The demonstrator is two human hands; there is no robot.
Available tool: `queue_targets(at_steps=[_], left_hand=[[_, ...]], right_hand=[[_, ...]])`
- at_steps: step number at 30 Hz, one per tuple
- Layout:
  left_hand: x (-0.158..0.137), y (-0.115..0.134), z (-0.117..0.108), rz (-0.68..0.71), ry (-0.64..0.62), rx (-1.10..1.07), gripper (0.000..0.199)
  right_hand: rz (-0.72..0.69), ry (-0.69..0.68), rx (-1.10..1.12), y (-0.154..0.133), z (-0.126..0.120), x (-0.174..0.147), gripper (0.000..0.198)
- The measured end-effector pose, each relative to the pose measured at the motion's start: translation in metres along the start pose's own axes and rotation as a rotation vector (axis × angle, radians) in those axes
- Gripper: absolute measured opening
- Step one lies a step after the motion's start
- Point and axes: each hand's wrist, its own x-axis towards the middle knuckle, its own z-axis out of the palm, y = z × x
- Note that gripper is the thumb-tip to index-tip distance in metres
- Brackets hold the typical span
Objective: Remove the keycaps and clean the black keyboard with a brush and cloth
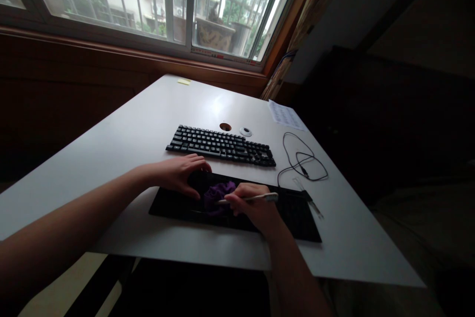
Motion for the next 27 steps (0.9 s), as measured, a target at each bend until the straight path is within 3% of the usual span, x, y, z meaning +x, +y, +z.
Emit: queue_targets(at_steps=[11, 22, 27], left_hand=[[-0.001, 0.001, 0.000, 0.013, -0.001, 0.016, 0.066], [-0.001, 0.001, 0.000, 0.010, 0.028, -0.024, 0.067], [-0.002, 0.000, 0.000, 0.008, 0.025, -0.022, 0.068]], right_hand=[[0.123, 0.042, 0.204, 0.009, 0.008, 0.001, 0.033], [-0.103, 0.005, 0.135, 0.014, 0.004, -0.003, 0.018], [-0.195, -0.033, -0.004, 0.009, -0.008, -0.012, 0.013]])
